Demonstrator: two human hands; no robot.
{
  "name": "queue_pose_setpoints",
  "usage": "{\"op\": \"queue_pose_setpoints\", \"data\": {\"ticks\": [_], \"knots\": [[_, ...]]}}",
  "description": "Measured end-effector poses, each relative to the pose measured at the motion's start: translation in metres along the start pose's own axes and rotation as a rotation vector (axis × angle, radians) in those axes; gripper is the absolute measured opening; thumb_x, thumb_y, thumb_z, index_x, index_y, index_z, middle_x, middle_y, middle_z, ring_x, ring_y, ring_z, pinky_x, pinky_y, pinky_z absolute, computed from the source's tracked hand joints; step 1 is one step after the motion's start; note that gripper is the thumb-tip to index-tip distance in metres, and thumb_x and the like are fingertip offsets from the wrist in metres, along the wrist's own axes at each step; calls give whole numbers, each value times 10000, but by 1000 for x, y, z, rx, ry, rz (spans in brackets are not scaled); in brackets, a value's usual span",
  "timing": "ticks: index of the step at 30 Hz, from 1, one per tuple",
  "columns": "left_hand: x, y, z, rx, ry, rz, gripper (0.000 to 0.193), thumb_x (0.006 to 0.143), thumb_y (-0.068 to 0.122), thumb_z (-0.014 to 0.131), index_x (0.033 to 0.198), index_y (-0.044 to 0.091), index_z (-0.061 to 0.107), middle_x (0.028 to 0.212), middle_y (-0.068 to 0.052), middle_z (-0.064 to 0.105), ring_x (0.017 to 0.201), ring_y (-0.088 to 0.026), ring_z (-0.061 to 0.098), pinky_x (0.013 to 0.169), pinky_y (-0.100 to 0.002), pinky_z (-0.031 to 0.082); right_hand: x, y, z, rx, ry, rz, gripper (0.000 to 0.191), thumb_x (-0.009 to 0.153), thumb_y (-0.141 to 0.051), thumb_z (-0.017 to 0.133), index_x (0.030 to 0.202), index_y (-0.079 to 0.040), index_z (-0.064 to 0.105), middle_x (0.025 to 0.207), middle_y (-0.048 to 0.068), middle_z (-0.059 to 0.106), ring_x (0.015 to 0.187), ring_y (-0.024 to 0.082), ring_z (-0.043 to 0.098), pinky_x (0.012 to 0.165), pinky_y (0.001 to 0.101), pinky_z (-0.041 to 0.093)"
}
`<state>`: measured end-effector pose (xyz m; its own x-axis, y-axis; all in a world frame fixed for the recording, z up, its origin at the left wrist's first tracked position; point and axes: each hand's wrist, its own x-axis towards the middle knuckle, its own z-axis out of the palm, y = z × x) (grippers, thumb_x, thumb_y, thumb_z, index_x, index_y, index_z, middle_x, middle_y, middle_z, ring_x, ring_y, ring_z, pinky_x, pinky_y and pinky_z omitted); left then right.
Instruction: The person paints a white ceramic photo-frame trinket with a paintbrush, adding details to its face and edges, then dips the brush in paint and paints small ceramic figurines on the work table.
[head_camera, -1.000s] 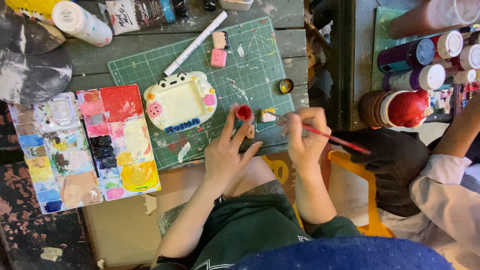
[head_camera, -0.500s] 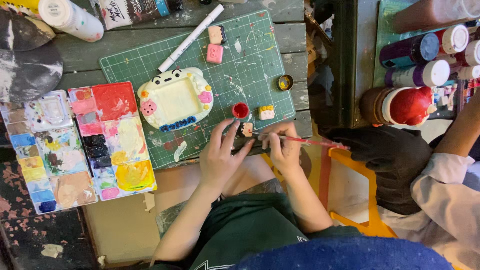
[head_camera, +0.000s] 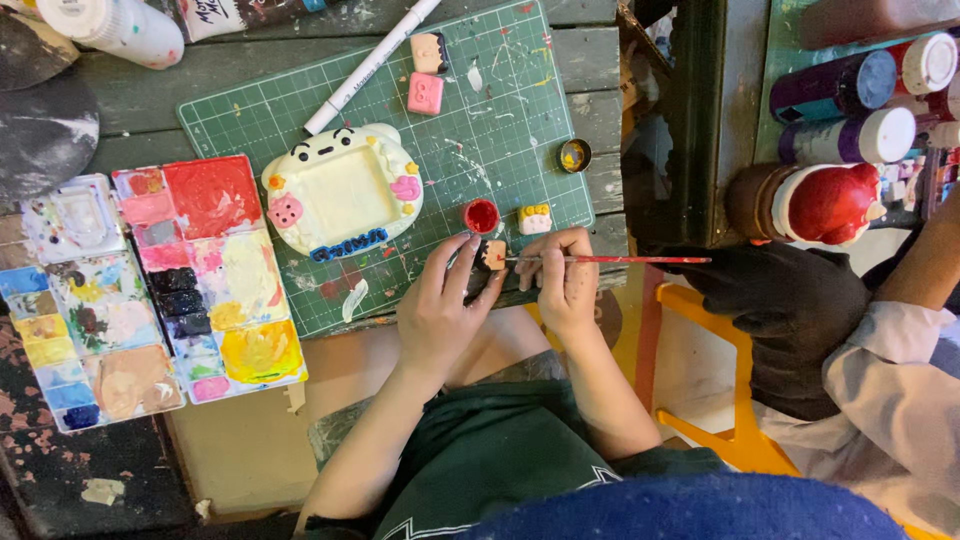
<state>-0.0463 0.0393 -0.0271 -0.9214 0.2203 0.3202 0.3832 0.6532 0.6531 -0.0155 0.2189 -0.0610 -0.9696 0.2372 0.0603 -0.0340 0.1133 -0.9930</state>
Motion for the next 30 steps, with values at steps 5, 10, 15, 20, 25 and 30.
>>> {"op": "queue_pose_setpoints", "data": {"ticks": [5, 10, 15, 20, 25, 30], "knots": [[0, 1, -2, 0, -4, 8, 487, 871, 267, 850, 1274, 69, 662, 1281, -34, 630, 966, -196, 734, 764, -303, 590, 0, -2, 0, -14, -5, 5, 141, 1137, -134, 394, 1055, -25, 427, 904, 139, 659, 644, 110, 568, 596, 245, 482], [1, 0, -2, 3, -4, 13, 481, 876, 263, 848, 1270, 66, 656, 1284, -34, 630, 966, -197, 734, 770, -302, 592, 0, -4, 0, -22, 2, 18, 134, 1135, -127, 397, 1057, -22, 426, 903, 134, 666, 644, 112, 580, 596, 240, 479], [1, 1, -3, 28, 0, 20, 478, 874, 266, 849, 1265, 65, 662, 1275, -36, 630, 948, -191, 732, 754, -295, 590, 1, -6, 0, -14, -13, -5, 126, 1138, -111, 393, 1065, -16, 430, 917, 140, 662, 659, 123, 592, 617, 245, 491], [2, 2, -3, 17, -3, 13, 479, 868, 259, 851, 1264, 64, 667, 1273, -38, 627, 958, -195, 732, 764, -299, 591, 1, -5, 0, -28, 12, 38, 124, 1130, -105, 402, 1057, -11, 437, 900, 145, 671, 632, 123, 598, 595, 242, 490], [2, 2, -3, 5, 11, 26, 477, 869, 246, 853, 1262, 54, 660, 1280, -45, 623, 977, -207, 732, 787, -304, 593, 2, -3, 0, -15, 5, 32, 120, 1131, -103, 404, 1056, -13, 429, 903, 144, 674, 647, 126, 611, 597, 248, 507], [3, 3, -4, -4, -5, 14, 466, 872, 241, 851, 1252, 50, 659, 1280, -48, 628, 975, -208, 732, 788, -306, 594, 0, -1, -1, -17, 9, 12, 115, 1133, -100, 396, 1069, -9, 426, 928, 146, 671, 689, 138, 626, 605, 251, 527]]}}
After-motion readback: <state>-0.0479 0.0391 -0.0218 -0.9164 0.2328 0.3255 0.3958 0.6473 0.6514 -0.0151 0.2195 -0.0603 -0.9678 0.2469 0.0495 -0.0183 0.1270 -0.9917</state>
